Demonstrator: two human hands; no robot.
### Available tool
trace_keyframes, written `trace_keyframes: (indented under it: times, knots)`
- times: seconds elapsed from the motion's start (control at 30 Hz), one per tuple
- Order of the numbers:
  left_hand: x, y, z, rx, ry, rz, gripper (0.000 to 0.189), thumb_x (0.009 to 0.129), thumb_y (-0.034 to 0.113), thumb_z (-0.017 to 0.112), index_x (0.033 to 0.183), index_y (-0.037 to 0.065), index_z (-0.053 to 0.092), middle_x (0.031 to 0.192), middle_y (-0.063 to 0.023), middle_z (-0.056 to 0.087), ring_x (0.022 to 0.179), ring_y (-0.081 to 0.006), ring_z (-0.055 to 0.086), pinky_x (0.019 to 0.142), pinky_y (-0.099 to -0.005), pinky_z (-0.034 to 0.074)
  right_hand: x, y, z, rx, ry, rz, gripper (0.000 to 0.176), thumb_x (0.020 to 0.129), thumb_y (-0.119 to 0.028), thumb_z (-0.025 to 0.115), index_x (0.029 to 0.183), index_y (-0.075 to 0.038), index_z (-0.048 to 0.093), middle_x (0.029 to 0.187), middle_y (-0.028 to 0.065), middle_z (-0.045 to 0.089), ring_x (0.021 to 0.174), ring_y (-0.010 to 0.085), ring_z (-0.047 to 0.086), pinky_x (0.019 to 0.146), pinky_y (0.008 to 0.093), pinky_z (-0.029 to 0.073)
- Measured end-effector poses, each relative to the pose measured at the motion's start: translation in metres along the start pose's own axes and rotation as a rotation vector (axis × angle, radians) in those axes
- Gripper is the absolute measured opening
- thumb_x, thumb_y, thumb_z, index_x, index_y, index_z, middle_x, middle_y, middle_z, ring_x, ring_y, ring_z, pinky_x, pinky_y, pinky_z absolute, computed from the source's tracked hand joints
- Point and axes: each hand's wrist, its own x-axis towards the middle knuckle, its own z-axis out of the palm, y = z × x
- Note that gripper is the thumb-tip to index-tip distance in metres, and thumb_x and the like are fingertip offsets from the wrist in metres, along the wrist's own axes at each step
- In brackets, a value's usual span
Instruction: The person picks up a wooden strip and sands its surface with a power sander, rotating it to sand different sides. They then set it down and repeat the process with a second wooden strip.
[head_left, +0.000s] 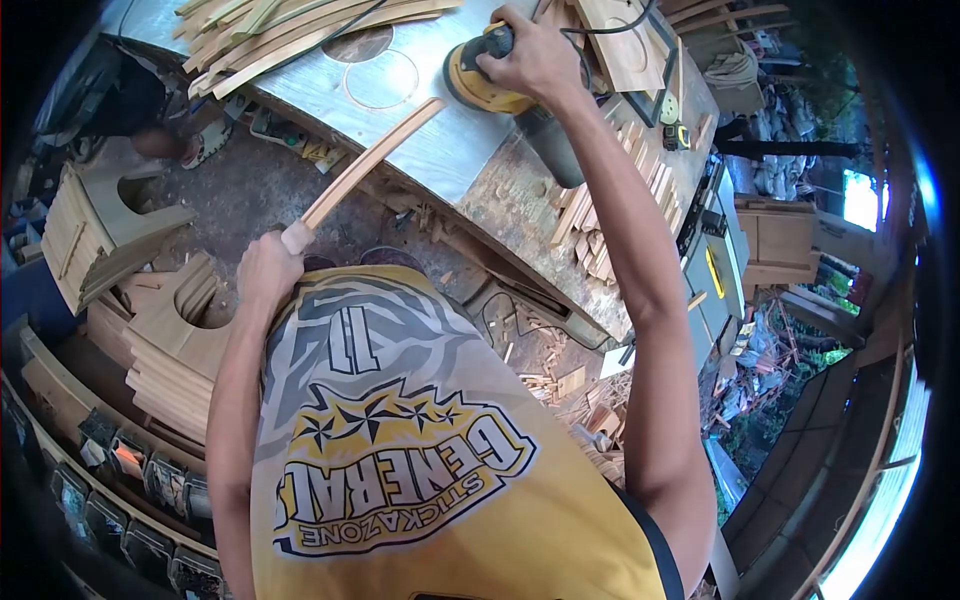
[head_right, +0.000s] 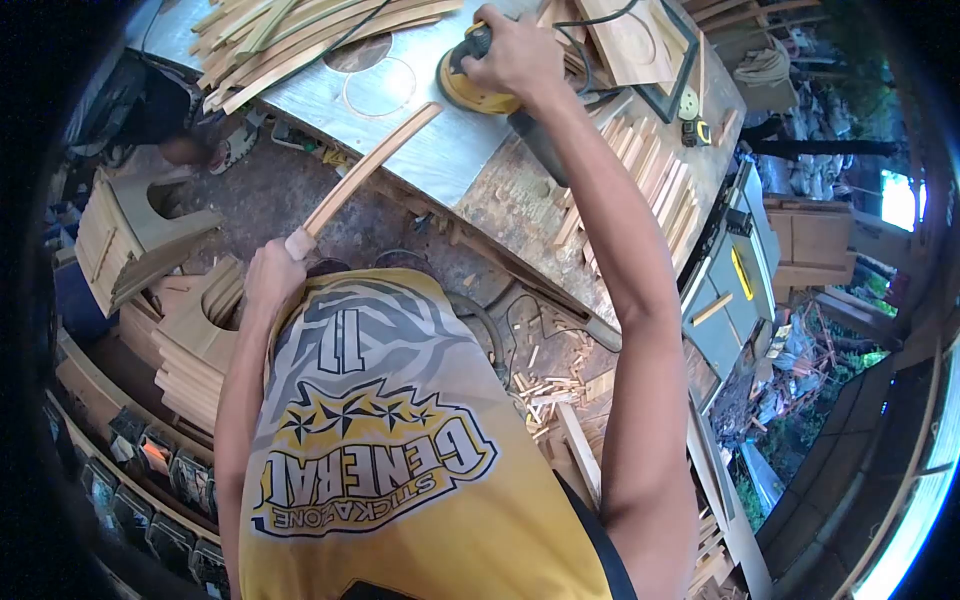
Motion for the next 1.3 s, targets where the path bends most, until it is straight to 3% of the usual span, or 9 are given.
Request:
trace_keyframes:
  times: [0.07, 0.33, 0.4, 0.57, 0.63, 0.8, 1.1, 1.17, 1.3]
  knots:
    - [0.008, 0.009, -0.003, 0.006, -0.02, 0.001, 0.032, 0.087, 0.026, 0.066, 0.106, 0.002, 0.075, 0.107, -0.0289, 0.072, 0.106, -0.0454, 0.068, 0.092, -0.0531, 0.054, -0.001, -0.013, 0.009, -0.096, -0.019, -0.035, 0.059, 0.079, -0.047, 0.077, 0.132, -0.027, 0.06, 0.109, 0.0243, 0.064, 0.1, 0.0429, 0.069, 0.088, 0.0503, 0.056]
    - [0.044, 0.035, -0.016, -0.021, -0.066, 0.061, 0.031, 0.081, 0.02, 0.07, 0.103, -0.001, 0.076, 0.107, -0.029, 0.072, 0.106, -0.0426, 0.07, 0.093, -0.0501, 0.055, -0.03, -0.082, 0.02, -0.083, -0.227, -0.097, 0.052, 0.082, -0.039, 0.078, 0.128, -0.026, 0.06, 0.108, 0.0239, 0.06, 0.097, 0.0453, 0.067, 0.081, 0.0533, 0.058]
    - [0.043, 0.034, -0.017, -0.023, -0.069, 0.084, 0.03, 0.081, 0.019, 0.069, 0.103, -0.002, 0.076, 0.107, -0.029, 0.072, 0.106, -0.0426, 0.07, 0.093, -0.05, 0.055, -0.039, -0.097, 0.022, -0.022, -0.22, -0.129, 0.052, 0.077, -0.034, 0.078, 0.125, -0.022, 0.061, 0.114, 0.0274, 0.059, 0.1, 0.0489, 0.064, 0.078, 0.0534, 0.059]
    - [0.035, 0.029, -0.023, -0.072, -0.04, 0.15, 0.027, 0.081, 0.024, 0.075, 0.091, -0.002, 0.074, 0.1, -0.0285, 0.073, 0.097, -0.041, 0.072, 0.085, -0.0508, 0.057, -0.023, -0.063, 0.028, -0.028, -0.134, -0.081, 0.051, 0.081, -0.038, 0.077, 0.125, -0.018, 0.062, 0.107, 0.0249, 0.061, 0.101, 0.0457, 0.064, 0.084, 0.0538, 0.055]
    - [0.036, 0.014, -0.012, -0.038, 0.055, 0.207, 0.034, 0.082, 0.03, 0.078, 0.094, -0.002, 0.074, 0.097, -0.0273, 0.073, 0.093, -0.0401, 0.073, 0.082, -0.0515, 0.058, -0.022, -0.046, 0.028, -0.004, -0.098, -0.05, 0.045, 0.081, -0.031, 0.074, 0.122, -0.015, 0.064, 0.122, 0.0301, 0.06, 0.107, 0.0483, 0.061, 0.093, 0.0551, 0.051]
    - [0.042, 0.028, -0.023, -0.022, -0.059, 0.157, 0.038, 0.083, 0.034, 0.072, 0.101, 0.001, 0.077, 0.103, -0.0268, 0.074, 0.101, -0.0413, 0.072, 0.09, -0.0503, 0.058, -0.015, -0.048, 0.02, 0.023, -0.186, 0.05, 0.06, 0.077, -0.031, 0.078, 0.133, -0.023, 0.058, 0.121, 0.0253, 0.055, 0.107, 0.0476, 0.061, 0.085, 0.056, 0.056]
    - [0.041, 0.036, -0.011, -0.033, -0.09, 0.116, 0.037, 0.081, 0.03, 0.073, 0.104, 0.002, 0.078, 0.109, -0.0262, 0.073, 0.107, -0.0402, 0.071, 0.094, -0.0486, 0.056, -0.066, -0.136, 0.037, 0.034, -0.316, -0.254, 0.062, 0.078, -0.032, 0.076, 0.136, -0.022, 0.056, 0.117, 0.0251, 0.056, 0.103, 0.0458, 0.062, 0.077, 0.0553, 0.056]
    - [0.039, 0.034, -0.009, -0.012, -0.086, 0.13, 0.039, 0.082, 0.033, 0.073, 0.104, 0.002, 0.078, 0.108, -0.0259, 0.073, 0.107, -0.0404, 0.071, 0.094, -0.0485, 0.056, -0.062, -0.128, 0.042, 0.021, -0.189, -0.307, 0.066, 0.073, -0.035, 0.082, 0.132, -0.023, 0.057, 0.115, 0.0252, 0.055, 0.1, 0.044, 0.063, 0.078, 0.0535, 0.056]
    - [0.03, 0.03, -0.011, -0.009, -0.051, 0.134, 0.035, 0.083, 0.032, 0.072, 0.1, 0.002, 0.078, 0.105, -0.027, 0.073, 0.103, -0.0418, 0.071, 0.092, -0.0503, 0.056, -0.027, -0.095, 0.016, 0.073, -0.32, -0.072, 0.071, 0.075, -0.031, 0.076, 0.142, -0.021, 0.056, 0.14, 0.0298, 0.049, 0.121, 0.0522, 0.055, 0.093, 0.0554, 0.055]
